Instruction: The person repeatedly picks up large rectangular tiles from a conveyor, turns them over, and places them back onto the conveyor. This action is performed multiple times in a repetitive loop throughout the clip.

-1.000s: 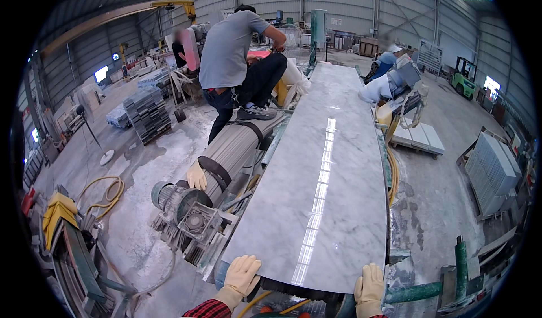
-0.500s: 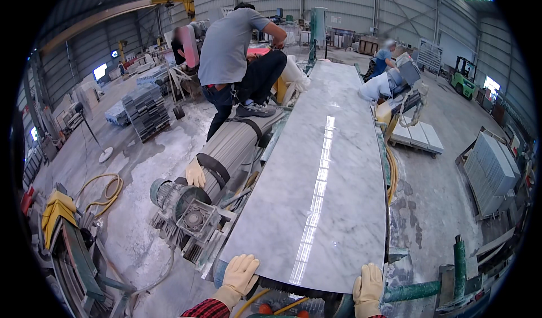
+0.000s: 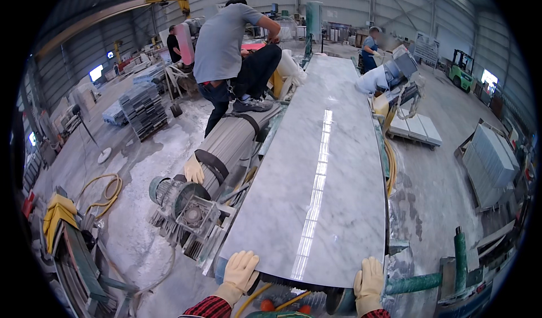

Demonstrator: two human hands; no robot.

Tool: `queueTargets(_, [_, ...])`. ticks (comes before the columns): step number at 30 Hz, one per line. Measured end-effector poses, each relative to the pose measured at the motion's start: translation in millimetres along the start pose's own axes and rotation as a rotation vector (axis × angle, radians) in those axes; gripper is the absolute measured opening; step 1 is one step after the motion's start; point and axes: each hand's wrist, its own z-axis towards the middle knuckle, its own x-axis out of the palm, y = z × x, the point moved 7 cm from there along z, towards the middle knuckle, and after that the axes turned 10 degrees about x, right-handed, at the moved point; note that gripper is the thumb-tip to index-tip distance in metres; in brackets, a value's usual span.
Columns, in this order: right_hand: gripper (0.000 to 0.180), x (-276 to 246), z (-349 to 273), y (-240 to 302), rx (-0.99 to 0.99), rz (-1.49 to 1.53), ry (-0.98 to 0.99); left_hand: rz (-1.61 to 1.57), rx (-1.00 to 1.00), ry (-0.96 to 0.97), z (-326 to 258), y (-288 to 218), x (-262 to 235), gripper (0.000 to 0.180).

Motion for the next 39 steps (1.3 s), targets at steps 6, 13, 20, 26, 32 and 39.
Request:
queueTargets(6, [0.042, -1, -6, -3, -0.046, 0.003, -0.077, 0.003, 0.02, -0.005, 3, -4, -1, 0.059])
queueTargets(13, [0.042, -6, -23, -5, 0.177, 0.196, -0.083, -0.009, 0.018, -0.012, -2, -2, 9, 0.063])
queueTargets(20, [0.035, -35, -75, 33, 0.294, 0.584, -0.075, -0.028, 0.021, 0.113, 15, -5, 14, 0.078])
queueTargets(26, [0.028, -5, -97, 50, 0.526, 0.905, 0.271, -0.029, 0.21, 0.23, 59, -31, 26, 0.087])
queueTargets(32, [0.047, 62, -122, 52, 0.993, 1.311, 0.777, 0.041, 0.205, 0.305, 63, -37, 39, 0.089])
queueTargets(39, [0.061, 99, -122, 62, 1.157, 1.725, 0.875, 0.139, 0.203, 0.3, 57, -35, 52, 0.072])
